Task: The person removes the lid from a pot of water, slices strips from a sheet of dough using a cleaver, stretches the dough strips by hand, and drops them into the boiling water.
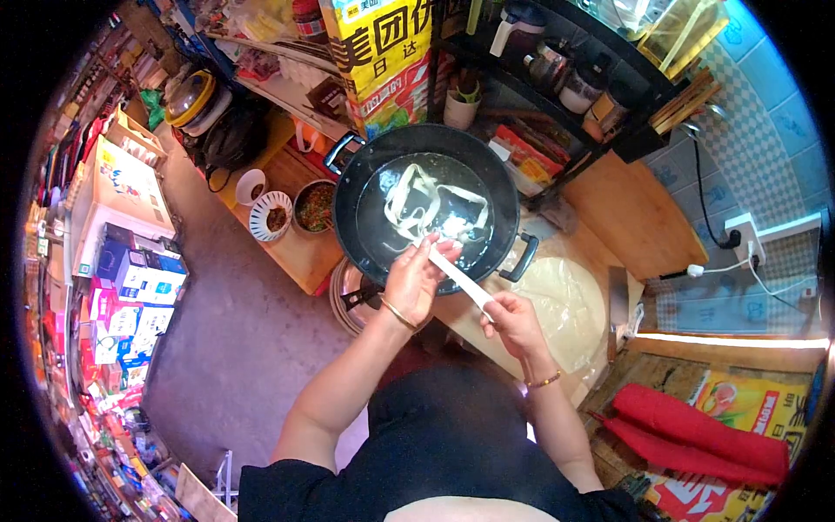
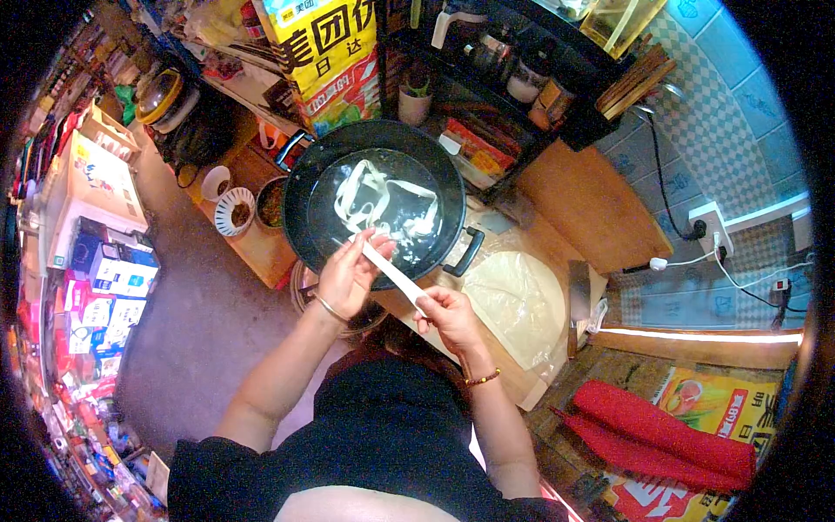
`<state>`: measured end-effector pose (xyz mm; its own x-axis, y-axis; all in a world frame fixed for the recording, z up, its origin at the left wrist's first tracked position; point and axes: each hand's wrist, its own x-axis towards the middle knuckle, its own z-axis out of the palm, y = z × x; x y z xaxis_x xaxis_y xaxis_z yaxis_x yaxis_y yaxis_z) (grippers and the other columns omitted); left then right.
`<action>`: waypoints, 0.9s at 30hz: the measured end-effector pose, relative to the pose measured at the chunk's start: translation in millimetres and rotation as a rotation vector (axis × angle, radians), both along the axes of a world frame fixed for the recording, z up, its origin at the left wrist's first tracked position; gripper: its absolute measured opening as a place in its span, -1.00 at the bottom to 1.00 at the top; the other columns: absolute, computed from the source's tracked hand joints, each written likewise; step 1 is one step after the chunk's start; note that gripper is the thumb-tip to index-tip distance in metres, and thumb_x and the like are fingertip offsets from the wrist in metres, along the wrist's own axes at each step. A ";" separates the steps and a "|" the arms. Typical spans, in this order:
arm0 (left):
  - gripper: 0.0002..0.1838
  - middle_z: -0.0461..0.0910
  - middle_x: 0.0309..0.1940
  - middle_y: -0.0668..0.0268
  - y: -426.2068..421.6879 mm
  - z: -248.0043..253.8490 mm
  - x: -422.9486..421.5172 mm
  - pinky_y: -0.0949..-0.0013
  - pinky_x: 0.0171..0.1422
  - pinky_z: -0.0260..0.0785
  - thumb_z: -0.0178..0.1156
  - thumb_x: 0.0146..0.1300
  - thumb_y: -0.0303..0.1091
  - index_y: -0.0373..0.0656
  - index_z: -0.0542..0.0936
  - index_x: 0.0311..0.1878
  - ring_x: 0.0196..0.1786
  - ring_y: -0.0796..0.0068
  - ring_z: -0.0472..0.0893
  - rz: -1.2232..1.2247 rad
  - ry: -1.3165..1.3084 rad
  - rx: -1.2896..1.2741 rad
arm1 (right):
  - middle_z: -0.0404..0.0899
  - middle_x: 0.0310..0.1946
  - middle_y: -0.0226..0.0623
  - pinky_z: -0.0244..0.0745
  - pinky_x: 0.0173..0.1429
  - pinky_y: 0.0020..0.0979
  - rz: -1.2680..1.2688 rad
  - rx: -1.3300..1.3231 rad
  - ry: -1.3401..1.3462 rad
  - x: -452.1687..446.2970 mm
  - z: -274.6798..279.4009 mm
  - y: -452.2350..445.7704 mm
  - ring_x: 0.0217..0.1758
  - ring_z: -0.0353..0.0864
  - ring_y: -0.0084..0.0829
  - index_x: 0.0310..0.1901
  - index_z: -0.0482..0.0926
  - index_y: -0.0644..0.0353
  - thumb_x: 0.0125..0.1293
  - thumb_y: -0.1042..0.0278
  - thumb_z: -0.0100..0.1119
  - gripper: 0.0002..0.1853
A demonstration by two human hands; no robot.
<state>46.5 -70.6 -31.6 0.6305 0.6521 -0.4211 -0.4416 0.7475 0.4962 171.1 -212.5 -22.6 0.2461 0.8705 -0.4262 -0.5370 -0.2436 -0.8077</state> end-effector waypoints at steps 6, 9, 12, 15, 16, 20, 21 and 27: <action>-0.58 0.49 -0.10 0.10 -34.7 -14.5 0.1 0.25 0.03 0.41 -0.11 0.32 -0.11 -0.29 0.35 0.01 0.01 0.27 0.49 -0.355 -0.184 -0.144 | 0.55 -0.53 -0.35 0.37 -0.47 -0.63 0.026 0.004 0.021 -7.5 1.9 10.5 -0.60 0.46 -0.60 -0.26 0.49 0.32 0.25 0.39 0.06 -0.84; -0.73 0.51 -0.15 0.08 -26.0 -1.3 0.2 0.22 0.11 0.39 -0.08 0.31 -0.36 -0.32 0.35 -0.01 -0.03 0.24 0.52 -0.070 -0.035 -0.116 | 0.55 -0.53 -0.33 0.36 -0.48 -0.63 0.045 -0.067 -0.149 -7.0 -1.8 8.5 -0.61 0.45 -0.62 -0.29 0.50 0.33 0.24 0.39 0.08 -0.85; -0.72 0.51 -0.14 0.07 -16.5 0.8 -2.8 0.22 0.10 0.40 -0.09 0.31 -0.36 -0.31 0.35 0.01 -0.04 0.23 0.53 -0.062 -0.020 -0.094 | 0.55 -0.54 -0.31 0.36 -0.50 -0.63 0.033 -0.036 -0.145 -4.8 -3.3 5.5 -0.63 0.45 -0.62 -0.30 0.50 0.32 0.23 0.40 0.08 -0.86; -0.72 0.50 -0.13 0.06 -5.7 10.0 -7.3 0.21 0.09 0.41 -0.11 0.32 -0.37 -0.31 0.35 0.02 -0.04 0.23 0.53 -0.050 0.000 -0.056 | 0.55 -0.54 -0.29 0.38 -0.52 -0.62 0.025 -0.036 -0.109 -1.3 -1.7 2.9 -0.64 0.46 -0.59 -0.31 0.49 0.33 0.22 0.41 0.09 -0.86; -0.72 0.50 -0.13 0.06 -1.7 11.0 -8.6 0.21 0.09 0.41 -0.11 0.32 -0.37 -0.31 0.35 0.02 -0.04 0.23 0.53 -0.051 0.000 -0.056 | 0.55 -0.54 -0.28 0.38 -0.52 -0.61 0.023 -0.026 -0.080 0.0 -1.0 2.0 -0.64 0.47 -0.57 -0.31 0.49 0.33 0.22 0.41 0.09 -0.86; -0.70 0.48 -0.09 0.06 12.0 11.3 -12.5 0.24 0.10 0.40 -0.11 0.32 -0.36 -0.30 0.32 0.05 -0.03 0.24 0.53 -0.046 0.010 0.022 | 0.56 -0.49 -0.26 0.42 -0.46 -0.58 0.031 -0.005 -0.007 2.3 2.5 2.0 -0.58 0.50 -0.55 -0.27 0.49 0.35 0.23 0.41 0.08 -0.84; -0.69 0.50 -0.12 0.07 14.0 11.3 -12.2 0.27 0.08 0.40 -0.10 0.32 -0.33 -0.30 0.33 0.05 -0.03 0.26 0.53 -0.014 0.015 0.070 | 0.56 -0.49 -0.26 0.42 -0.46 -0.58 0.032 -0.004 -0.007 1.8 4.0 3.4 -0.58 0.50 -0.55 -0.27 0.49 0.35 0.23 0.41 0.08 -0.84; -0.64 0.48 -0.11 0.19 -26.7 -3.5 -7.0 0.42 -0.25 0.41 -0.09 0.33 -0.17 -0.25 0.36 0.03 -0.24 0.45 0.51 -0.382 -0.226 -0.095 | 0.56 -0.48 -0.27 0.44 -0.44 -0.59 0.025 -0.035 0.051 -12.8 9.5 24.8 -0.54 0.53 -0.55 -0.21 0.48 0.37 0.26 0.37 0.05 -0.79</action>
<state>39.5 -97.3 -35.1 0.9013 0.3201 -0.2920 -0.2148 0.9154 0.3404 158.3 -187.8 -13.1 0.2013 0.8603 -0.4684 -0.5708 -0.2855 -0.7698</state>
